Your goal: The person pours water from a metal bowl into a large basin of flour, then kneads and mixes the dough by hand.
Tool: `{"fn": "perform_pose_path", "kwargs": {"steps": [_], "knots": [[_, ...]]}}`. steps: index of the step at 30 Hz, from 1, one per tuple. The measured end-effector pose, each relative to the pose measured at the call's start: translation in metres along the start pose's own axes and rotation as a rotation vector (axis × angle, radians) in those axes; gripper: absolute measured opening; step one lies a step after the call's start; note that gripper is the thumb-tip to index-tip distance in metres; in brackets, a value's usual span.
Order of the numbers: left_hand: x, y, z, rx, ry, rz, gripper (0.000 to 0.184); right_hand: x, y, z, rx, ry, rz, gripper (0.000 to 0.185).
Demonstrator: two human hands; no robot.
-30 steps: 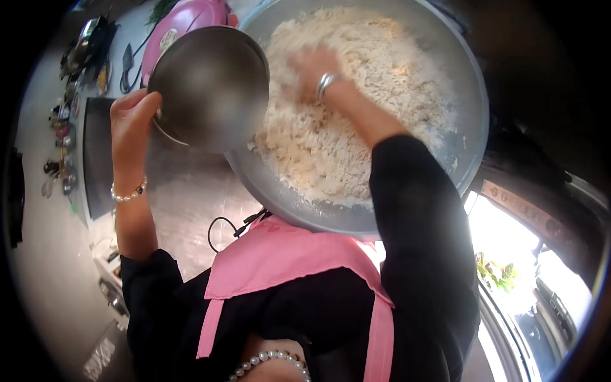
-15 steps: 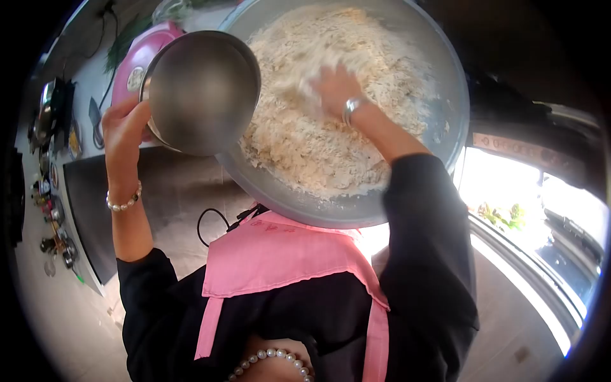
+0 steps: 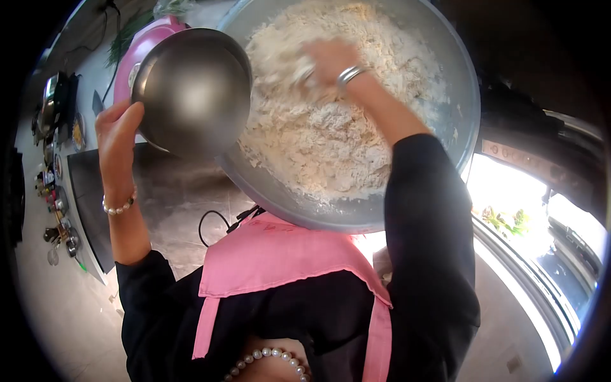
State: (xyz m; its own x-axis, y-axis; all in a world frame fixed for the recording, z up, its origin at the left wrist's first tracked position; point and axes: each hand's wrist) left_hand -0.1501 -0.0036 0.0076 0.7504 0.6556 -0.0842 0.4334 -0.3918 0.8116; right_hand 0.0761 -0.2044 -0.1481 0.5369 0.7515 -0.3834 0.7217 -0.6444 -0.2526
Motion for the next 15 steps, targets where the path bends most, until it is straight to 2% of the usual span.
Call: {"fn": "perform_pose_path", "kwargs": {"steps": [1, 4, 6, 8, 10, 12, 14, 15], "knots": [[0.001, -0.001, -0.002, -0.004, -0.007, 0.013, 0.023, 0.004, 0.019, -0.007, -0.129, 0.106, 0.047, 0.054], [-0.003, 0.004, -0.002, 0.033, -0.009, 0.005, 0.023, 0.016, 0.026, -0.012, -0.288, 0.341, -0.055, 0.05], [-0.005, 0.012, 0.003, 0.004, 0.008, -0.031, 0.024, 0.036, -0.008, 0.016, -0.143, 0.177, -0.159, 0.046], [-0.001, 0.013, 0.002, 0.009, -0.003, -0.018, 0.024, -0.02, -0.064, 0.0, -0.194, -0.033, -0.252, 0.035], [0.003, 0.014, 0.002, 0.022, 0.012, -0.025, 0.025, -0.053, -0.058, 0.051, -0.115, -0.122, -0.412, 0.027], [0.01, 0.008, 0.003, -0.023, 0.019, -0.015, 0.025, -0.111, -0.035, 0.038, -0.152, -0.117, -0.532, 0.03], [0.011, -0.003, 0.0, -0.093, -0.004, -0.016, 0.025, -0.113, 0.01, 0.032, -0.062, -0.016, -0.344, 0.041], [0.01, -0.004, 0.002, -0.056, 0.031, 0.004, 0.025, -0.102, 0.018, 0.013, -0.145, -0.044, -0.236, 0.044]]}}
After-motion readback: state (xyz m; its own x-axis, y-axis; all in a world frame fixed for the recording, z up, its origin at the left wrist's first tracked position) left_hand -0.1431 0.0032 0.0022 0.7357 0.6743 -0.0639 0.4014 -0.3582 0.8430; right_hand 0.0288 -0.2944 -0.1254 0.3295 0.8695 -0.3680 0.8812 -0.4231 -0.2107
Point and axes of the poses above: each hand's wrist, its own x-axis towards the middle knuckle, its own z-axis out of the palm, y = z × x, and after that the axes turned 1 degree about x, right-handed
